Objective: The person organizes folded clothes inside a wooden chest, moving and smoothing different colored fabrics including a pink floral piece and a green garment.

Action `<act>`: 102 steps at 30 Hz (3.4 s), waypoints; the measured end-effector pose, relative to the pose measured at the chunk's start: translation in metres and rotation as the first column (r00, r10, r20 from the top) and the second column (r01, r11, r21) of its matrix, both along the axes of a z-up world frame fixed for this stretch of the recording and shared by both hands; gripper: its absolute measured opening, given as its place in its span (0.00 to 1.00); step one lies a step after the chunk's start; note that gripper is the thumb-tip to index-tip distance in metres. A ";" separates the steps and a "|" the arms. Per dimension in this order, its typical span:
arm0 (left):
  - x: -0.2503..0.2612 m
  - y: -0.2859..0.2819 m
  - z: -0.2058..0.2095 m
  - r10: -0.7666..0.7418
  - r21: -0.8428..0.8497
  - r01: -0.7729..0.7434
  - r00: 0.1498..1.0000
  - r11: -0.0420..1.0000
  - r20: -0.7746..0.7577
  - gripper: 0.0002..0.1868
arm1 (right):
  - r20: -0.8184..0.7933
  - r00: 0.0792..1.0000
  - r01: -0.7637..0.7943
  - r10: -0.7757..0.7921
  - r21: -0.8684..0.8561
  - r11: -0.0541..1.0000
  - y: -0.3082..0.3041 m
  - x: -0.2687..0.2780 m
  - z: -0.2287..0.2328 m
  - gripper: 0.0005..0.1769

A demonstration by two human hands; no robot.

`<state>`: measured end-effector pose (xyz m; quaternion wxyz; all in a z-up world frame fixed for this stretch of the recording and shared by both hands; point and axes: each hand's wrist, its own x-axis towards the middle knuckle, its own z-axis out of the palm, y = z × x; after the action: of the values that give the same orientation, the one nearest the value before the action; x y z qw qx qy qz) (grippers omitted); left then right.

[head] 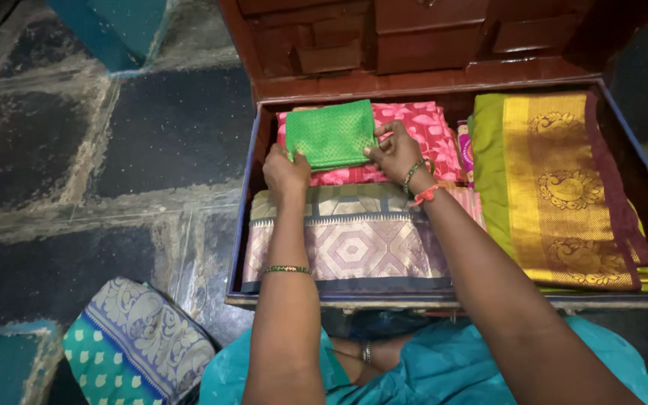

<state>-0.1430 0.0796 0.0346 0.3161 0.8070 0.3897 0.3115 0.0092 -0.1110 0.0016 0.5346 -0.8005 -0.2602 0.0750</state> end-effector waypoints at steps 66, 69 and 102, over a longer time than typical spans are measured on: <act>0.066 0.000 -0.024 -0.262 -0.041 0.287 0.794 0.957 -0.548 0.34 | 0.270 0.955 0.115 0.123 -0.719 0.685 0.096 -0.010 0.003 0.46; 0.066 0.000 -0.022 -0.258 -0.049 0.276 0.801 0.960 -0.540 0.35 | 0.273 0.954 0.117 0.123 -0.718 0.686 0.096 -0.010 0.003 0.46; -0.039 -0.100 0.007 -0.667 0.368 0.754 0.655 0.544 -0.355 0.35 | 0.152 0.862 -0.122 0.484 -0.865 0.487 -0.086 -0.117 0.075 0.79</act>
<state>-0.1824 -0.0205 0.0411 0.1668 0.9702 -0.0377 0.1718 -0.1081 -0.1971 0.0767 0.0074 -0.8936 -0.4298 0.1292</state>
